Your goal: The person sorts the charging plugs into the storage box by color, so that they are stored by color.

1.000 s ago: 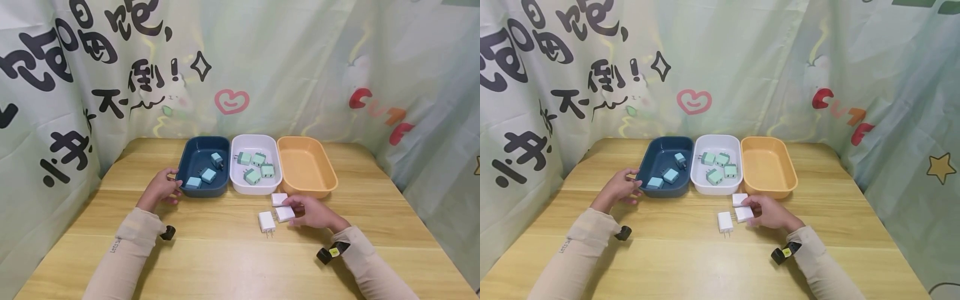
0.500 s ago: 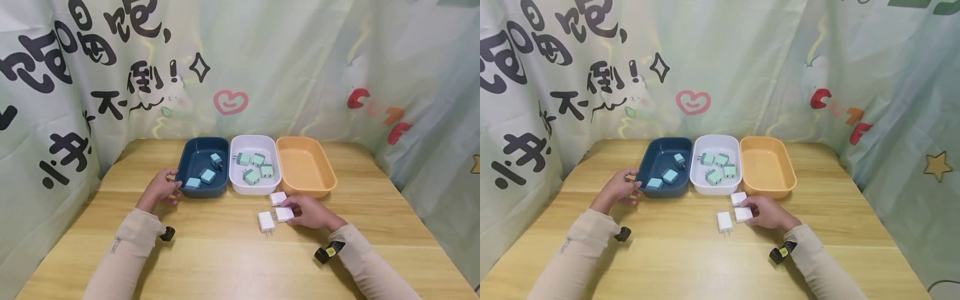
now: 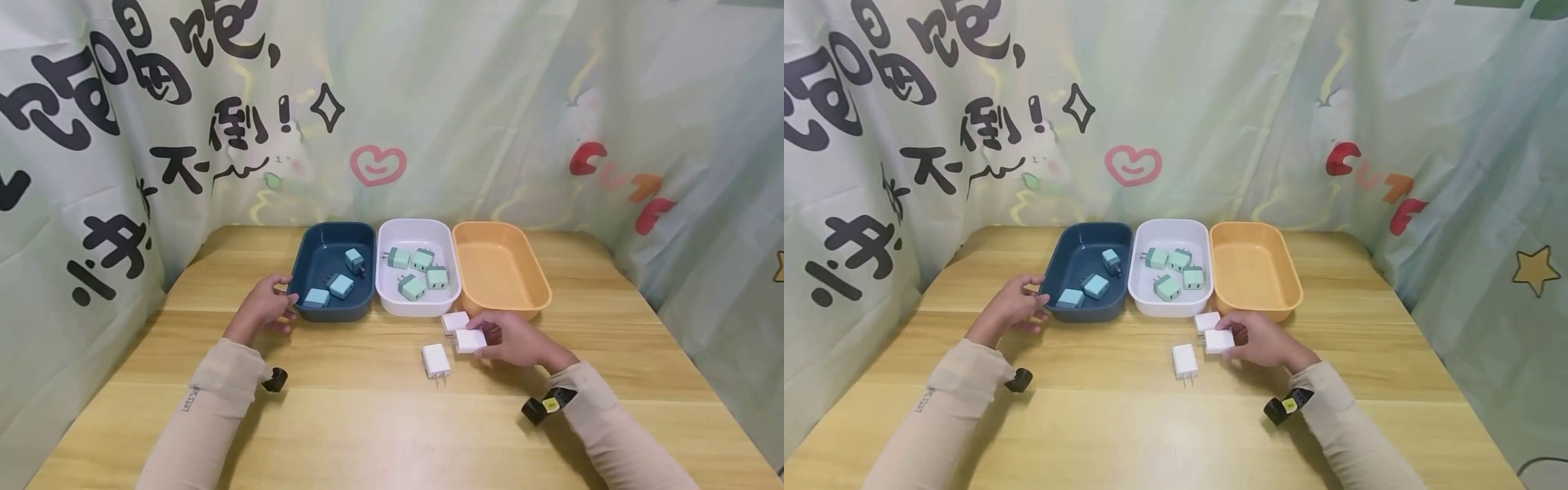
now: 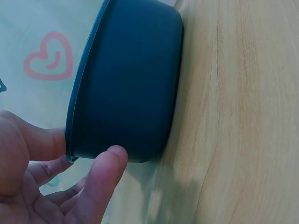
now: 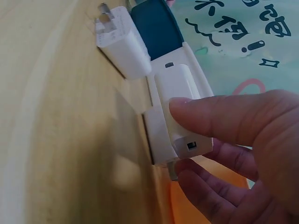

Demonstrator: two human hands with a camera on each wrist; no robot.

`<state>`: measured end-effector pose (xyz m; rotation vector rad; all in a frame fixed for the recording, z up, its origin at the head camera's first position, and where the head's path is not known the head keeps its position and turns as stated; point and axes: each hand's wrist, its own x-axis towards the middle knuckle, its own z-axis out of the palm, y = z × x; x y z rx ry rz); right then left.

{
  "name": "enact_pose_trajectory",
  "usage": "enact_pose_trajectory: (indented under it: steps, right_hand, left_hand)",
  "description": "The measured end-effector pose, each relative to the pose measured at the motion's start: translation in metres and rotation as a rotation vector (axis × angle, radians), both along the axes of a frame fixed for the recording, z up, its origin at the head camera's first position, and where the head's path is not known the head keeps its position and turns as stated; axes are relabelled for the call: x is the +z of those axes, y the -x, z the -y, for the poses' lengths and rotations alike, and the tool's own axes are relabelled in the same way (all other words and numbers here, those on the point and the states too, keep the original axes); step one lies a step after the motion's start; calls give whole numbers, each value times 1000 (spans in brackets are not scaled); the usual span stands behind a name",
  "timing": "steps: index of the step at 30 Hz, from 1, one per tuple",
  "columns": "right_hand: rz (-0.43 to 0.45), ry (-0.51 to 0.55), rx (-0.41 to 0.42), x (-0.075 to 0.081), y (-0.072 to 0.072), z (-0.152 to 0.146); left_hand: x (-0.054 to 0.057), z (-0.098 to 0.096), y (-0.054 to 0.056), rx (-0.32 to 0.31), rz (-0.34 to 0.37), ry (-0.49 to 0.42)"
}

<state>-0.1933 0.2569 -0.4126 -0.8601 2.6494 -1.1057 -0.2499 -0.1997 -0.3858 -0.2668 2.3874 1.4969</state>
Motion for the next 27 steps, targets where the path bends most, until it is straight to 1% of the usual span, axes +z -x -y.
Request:
enact_pose_trajectory:
  steps: [4,9,18,22,27]
  right_hand:
    - [8,11,-7,4,2,-1]
    - [-12,16,-21,9,5,-2]
    - [-14,58,2,25,7,-1]
    - [-19,58,-15,31,10,-3]
    - [-2,67,-46,37,13,-4]
  left_hand:
    - [1,0,1,-4,-6,1]
    - [0,0,1,1,-3,0]
    - [0,-1,1,3,-10,-3]
    - [-1,-1,1,5,-1,7]
    - [-1,-1,1,3,-3,8]
